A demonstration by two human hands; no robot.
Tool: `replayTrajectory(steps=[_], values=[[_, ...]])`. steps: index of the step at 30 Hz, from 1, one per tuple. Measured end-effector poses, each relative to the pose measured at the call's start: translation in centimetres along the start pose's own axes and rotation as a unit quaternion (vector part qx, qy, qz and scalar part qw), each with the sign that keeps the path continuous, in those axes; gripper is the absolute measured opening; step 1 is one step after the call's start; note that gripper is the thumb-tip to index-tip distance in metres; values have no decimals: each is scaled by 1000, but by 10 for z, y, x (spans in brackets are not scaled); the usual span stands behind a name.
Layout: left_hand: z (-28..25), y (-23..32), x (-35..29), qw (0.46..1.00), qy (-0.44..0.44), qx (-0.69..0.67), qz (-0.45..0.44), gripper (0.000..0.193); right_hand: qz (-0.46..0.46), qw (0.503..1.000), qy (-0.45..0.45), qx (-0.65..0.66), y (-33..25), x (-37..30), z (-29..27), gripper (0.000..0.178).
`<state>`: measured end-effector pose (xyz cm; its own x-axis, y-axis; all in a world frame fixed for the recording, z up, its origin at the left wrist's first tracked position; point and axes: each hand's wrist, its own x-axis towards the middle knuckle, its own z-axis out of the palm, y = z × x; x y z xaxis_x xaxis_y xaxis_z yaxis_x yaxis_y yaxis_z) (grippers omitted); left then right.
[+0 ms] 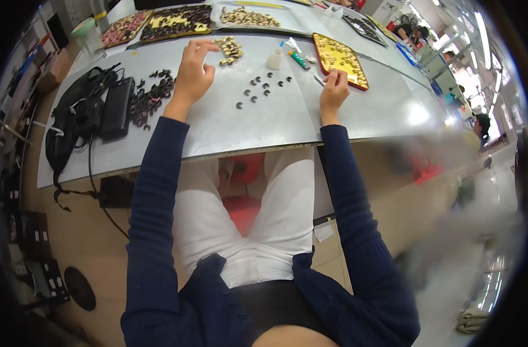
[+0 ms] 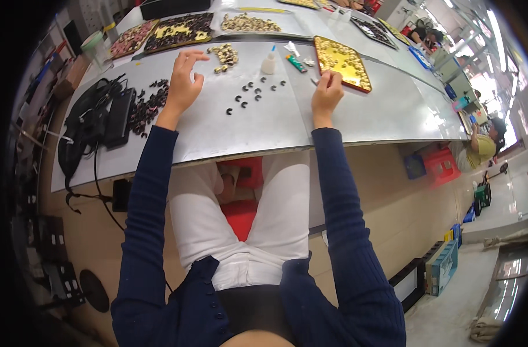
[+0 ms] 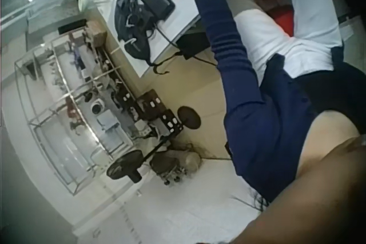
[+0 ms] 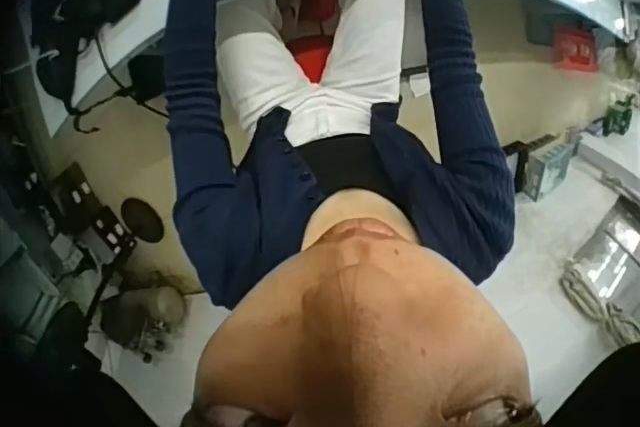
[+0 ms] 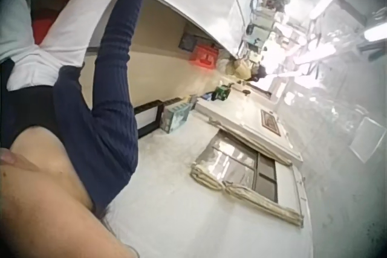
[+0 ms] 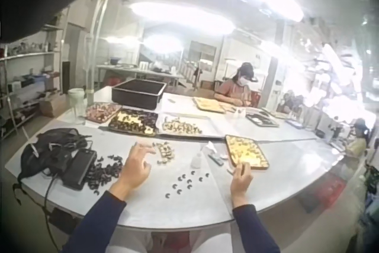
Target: The person applies glue from a bottle onto small curved pieces, joins them to miniature white pieces to assemble toy components, and sorts more pieces on the table.
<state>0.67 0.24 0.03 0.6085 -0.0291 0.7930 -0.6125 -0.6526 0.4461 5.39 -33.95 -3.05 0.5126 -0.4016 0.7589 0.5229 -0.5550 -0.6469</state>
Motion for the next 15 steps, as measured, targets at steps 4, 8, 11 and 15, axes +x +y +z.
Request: replayTrajectory(steps=[4,8,11,15], values=[[2,5,-1,999,-29,36,29,29,-20,999,-13,24,-7,3,-2,29],[0,10,2,999,-45,15,3,24,15,998,-47,32,-5,2,-1,28],[1,16,1,998,-59,4,-6,23,40,994,-64,76,-10,1,1,28],[7,20,-1,997,-76,-11,6,20,60,985,-112,113,-14,0,-1,24]])
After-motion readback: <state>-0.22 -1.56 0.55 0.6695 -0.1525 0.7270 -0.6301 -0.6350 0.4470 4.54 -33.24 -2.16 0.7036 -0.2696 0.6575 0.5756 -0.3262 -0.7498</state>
